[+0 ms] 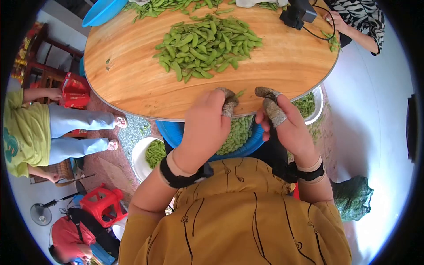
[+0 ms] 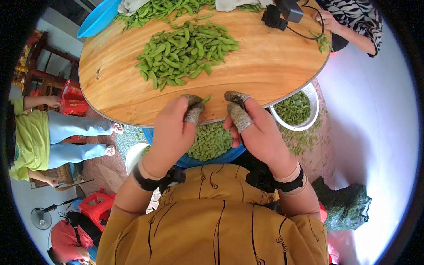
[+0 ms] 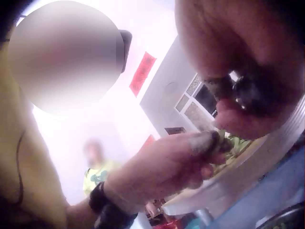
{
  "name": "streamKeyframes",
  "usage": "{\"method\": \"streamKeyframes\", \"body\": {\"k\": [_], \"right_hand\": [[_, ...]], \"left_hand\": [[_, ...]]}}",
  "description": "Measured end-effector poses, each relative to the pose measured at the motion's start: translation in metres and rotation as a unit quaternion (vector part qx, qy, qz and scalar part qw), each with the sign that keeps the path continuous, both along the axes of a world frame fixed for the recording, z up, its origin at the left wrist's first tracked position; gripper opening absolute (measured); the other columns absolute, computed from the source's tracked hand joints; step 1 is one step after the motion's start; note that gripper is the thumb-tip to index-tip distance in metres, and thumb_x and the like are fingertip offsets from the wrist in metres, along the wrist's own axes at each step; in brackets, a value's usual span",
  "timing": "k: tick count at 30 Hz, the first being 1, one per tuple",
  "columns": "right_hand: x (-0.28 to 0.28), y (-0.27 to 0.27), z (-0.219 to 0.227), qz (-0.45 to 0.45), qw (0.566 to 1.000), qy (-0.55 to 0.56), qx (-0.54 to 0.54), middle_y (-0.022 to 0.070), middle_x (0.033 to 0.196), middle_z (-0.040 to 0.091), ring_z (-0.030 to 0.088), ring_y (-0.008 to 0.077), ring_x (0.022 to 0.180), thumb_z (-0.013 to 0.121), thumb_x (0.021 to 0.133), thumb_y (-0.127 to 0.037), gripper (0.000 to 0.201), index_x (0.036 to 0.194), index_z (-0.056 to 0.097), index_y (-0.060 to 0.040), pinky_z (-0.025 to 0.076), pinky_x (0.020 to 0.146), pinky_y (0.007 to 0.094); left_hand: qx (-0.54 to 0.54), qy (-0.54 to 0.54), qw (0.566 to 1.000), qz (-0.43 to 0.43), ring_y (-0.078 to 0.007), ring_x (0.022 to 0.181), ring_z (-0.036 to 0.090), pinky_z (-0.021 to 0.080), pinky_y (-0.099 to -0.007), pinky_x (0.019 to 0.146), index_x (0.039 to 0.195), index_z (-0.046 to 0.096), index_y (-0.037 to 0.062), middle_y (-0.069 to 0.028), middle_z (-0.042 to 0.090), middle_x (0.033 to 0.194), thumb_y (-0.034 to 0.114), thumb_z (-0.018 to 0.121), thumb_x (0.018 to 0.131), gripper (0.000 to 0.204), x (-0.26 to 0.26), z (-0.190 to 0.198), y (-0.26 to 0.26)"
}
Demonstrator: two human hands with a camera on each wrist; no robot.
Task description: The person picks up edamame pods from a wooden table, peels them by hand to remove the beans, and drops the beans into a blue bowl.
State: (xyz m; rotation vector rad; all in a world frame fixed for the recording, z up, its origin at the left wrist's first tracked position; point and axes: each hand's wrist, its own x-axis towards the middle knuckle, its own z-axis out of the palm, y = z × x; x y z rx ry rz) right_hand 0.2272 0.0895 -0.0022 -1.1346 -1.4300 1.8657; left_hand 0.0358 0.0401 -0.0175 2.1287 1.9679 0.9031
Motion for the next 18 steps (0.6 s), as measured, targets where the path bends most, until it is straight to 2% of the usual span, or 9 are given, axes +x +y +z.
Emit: {"method": "streamKeyframes", "body": {"k": [1,2,3,5,6,8,9,11,18], "right_hand": [[0.0,-0.002,-0.001,-0.003,1.0,0.002,-0.003,0.0036,0.085,0.058,0.052,0.0083,0.067,0.044,0.096,-0.013,0.031,0.124,0.047,-0.0008,0.049,0.057,0.0235],[-0.001,-0.003,-0.002,0.009,1.0,0.012,0.013,0.0036,0.083,0.058,0.052,0.0083,0.064,0.044,0.095,-0.011,0.031,0.124,0.047,-0.0001,0.049,0.054,0.0232],[-0.003,-0.004,-0.002,0.022,0.999,0.021,0.03,0.0036,0.081,0.058,0.052,0.0084,0.061,0.044,0.094,-0.009,0.031,0.124,0.046,0.0007,0.048,0.051,0.023],[-0.006,-0.008,0.0,0.042,0.998,0.033,0.032,0.0038,0.082,0.059,0.052,0.0082,0.059,0.043,0.093,-0.007,0.032,0.124,0.046,0.0007,0.048,0.05,0.0228],[-0.008,-0.01,0.002,0.064,0.996,0.043,0.035,0.0039,0.082,0.059,0.052,0.0081,0.057,0.042,0.091,-0.005,0.033,0.124,0.045,0.0007,0.047,0.048,0.0225],[-0.012,-0.012,0.006,0.07,0.996,0.033,0.047,0.0038,0.082,0.059,0.052,0.0079,0.056,0.041,0.089,-0.003,0.035,0.124,0.045,0.0004,0.046,0.047,0.0223],[-0.013,-0.013,0.008,0.076,0.995,0.022,0.059,0.0037,0.082,0.059,0.051,0.0077,0.055,0.04,0.087,-0.001,0.038,0.125,0.044,0.0,0.046,0.046,0.022],[-0.012,-0.013,0.012,0.083,0.995,0.017,0.049,0.0035,0.081,0.059,0.051,0.0074,0.055,0.04,0.086,0.0,0.04,0.126,0.044,-0.0006,0.046,0.046,0.0218],[-0.01,-0.014,0.017,0.135,0.99,0.002,0.034,0.0029,0.081,0.059,0.05,0.0069,0.054,0.039,0.085,-0.001,0.047,0.132,0.041,-0.0035,0.044,0.045,0.0209]], "left_hand": [[-0.095,-0.188,0.977,-0.02,-0.0211,0.073,0.059,0.048,-0.0321,0.061,0.098,0.057,0.0,-0.0107,0.062,0.089,-0.001,0.056,0.081,0.017,0.001,0.005,-0.003],[-0.185,-0.368,0.911,-0.037,-0.0147,0.07,0.058,0.047,-0.0291,0.06,0.098,0.056,0.0,-0.0084,0.063,0.086,-0.001,0.053,0.084,0.014,0.001,0.01,-0.006],[-0.187,-0.366,0.911,-0.038,-0.0147,0.07,0.058,0.047,-0.0291,0.06,0.098,0.056,0.0,-0.0084,0.063,0.086,-0.001,0.053,0.084,0.014,0.001,0.015,-0.008],[-0.292,-0.537,0.791,-0.033,-0.0066,0.066,0.052,0.044,-0.0233,0.059,0.101,0.057,0.0009,-0.004,0.062,0.084,0.002,0.046,0.09,0.015,0.0,0.021,-0.011],[-0.292,-0.536,0.791,-0.033,-0.0066,0.066,0.052,0.044,-0.0233,0.059,0.101,0.057,0.0009,-0.004,0.062,0.084,0.002,0.046,0.09,0.015,0.001,0.021,-0.012],[-0.272,-0.592,0.75,-0.116,-0.0056,0.064,0.049,0.042,-0.0211,0.056,0.1,0.056,0.0004,-0.0005,0.059,0.084,-0.002,0.042,0.087,0.019,0.002,0.018,-0.013],[-0.273,-0.592,0.75,-0.115,-0.0056,0.064,0.049,0.042,-0.0211,0.056,0.1,0.056,0.0004,-0.0005,0.059,0.084,-0.002,0.042,0.087,0.019,0.001,0.017,-0.015],[-0.255,-0.552,0.79,-0.083,-0.0059,0.064,0.048,0.041,-0.0207,0.055,0.099,0.058,0.0003,-0.0004,0.059,0.083,-0.004,0.042,0.086,0.021,0.0,0.015,-0.018],[-0.259,-0.543,0.798,-0.048,-0.0076,0.064,0.05,0.042,-0.0225,0.058,0.103,0.059,0.0007,-0.0014,0.06,0.082,-0.003,0.047,0.087,0.021,-0.007,0.011,-0.024]]}}
